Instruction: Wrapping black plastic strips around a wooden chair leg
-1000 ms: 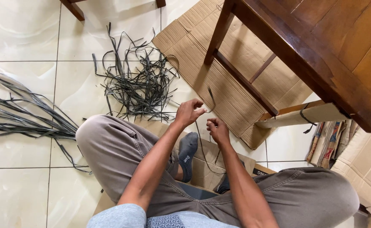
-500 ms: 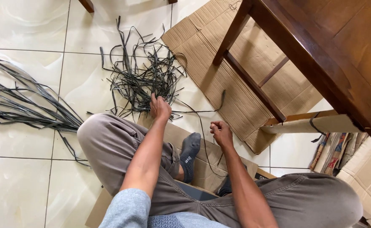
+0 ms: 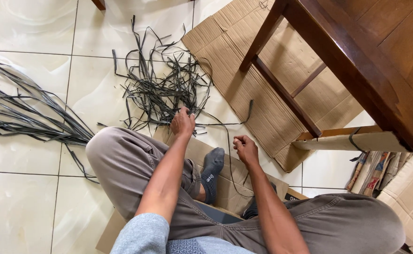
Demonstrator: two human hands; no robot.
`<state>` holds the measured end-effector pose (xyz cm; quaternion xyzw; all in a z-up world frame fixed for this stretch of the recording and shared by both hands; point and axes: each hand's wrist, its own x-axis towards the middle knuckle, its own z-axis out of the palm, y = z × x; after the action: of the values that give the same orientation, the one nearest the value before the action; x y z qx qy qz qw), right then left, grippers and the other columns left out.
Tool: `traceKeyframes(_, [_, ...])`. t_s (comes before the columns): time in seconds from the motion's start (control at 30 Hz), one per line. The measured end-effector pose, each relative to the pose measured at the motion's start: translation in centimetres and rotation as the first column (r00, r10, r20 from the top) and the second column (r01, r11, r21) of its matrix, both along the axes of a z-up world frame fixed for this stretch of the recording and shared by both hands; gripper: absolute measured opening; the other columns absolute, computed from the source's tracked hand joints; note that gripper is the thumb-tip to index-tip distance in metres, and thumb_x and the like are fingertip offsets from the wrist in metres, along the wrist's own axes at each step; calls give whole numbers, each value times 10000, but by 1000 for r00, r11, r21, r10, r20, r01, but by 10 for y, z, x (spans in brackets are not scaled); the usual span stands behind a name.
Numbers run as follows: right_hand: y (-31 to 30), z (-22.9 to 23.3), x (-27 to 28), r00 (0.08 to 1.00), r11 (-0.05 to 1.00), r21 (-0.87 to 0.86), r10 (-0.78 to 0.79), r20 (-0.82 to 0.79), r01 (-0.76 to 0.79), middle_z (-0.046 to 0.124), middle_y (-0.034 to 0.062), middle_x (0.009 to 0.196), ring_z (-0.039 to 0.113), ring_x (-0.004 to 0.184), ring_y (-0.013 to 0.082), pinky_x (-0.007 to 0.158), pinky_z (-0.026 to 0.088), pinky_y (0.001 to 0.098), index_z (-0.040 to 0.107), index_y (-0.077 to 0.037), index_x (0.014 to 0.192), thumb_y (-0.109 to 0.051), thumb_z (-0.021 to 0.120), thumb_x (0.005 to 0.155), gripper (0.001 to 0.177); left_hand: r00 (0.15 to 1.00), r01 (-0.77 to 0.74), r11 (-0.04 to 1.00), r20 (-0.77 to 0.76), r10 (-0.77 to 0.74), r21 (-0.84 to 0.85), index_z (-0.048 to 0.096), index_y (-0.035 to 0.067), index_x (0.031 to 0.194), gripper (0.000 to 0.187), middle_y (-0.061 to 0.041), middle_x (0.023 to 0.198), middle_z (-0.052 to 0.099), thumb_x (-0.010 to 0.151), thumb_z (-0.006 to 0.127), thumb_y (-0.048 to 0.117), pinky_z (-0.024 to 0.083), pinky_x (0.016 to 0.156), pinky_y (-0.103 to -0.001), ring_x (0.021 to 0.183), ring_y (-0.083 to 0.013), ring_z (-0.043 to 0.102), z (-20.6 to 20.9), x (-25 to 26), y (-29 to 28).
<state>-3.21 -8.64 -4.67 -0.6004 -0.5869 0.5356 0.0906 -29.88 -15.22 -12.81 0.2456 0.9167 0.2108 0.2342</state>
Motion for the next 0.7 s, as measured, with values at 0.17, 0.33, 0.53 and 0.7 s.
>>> traceKeyframes(0.17, [-2,-1,2,999,999,18,38,24,-38,775,106,957,756,849,196,753,623,348,762,-109,1158,-242,674,937,273,993,35,997,-116,-26,74,740,190,1060,217,-90,1255,617,925,647,333,597,878,-541,1140,-368,645,-30,-7,0])
traceKeyframes(0.33, [-2,-4,5,995,996,28,82,56,-84,780,93,963,760,869,206,810,602,389,761,-127,1162,-253,666,946,268,994,108,985,-5,-108,132,714,131,1221,374,-149,1504,493,943,571,338,556,978,-613,1222,-470,594,-39,-9,5])
traceKeyframes(0.53, [-5,-7,5,991,993,32,110,78,-113,786,86,970,766,876,209,834,591,400,764,-151,1153,-244,656,953,246,998,9,971,-69,8,240,746,101,1164,332,-151,1195,700,941,536,228,553,948,-548,1076,-435,679,0,2,1])
traceKeyframes(0.7, [-7,-8,2,989,989,64,131,62,-135,787,96,963,771,893,231,857,573,419,765,-141,1139,-232,654,951,236,958,-273,929,-15,286,248,699,248,1087,216,-67,960,794,895,605,281,570,874,-543,972,-385,743,59,16,7])
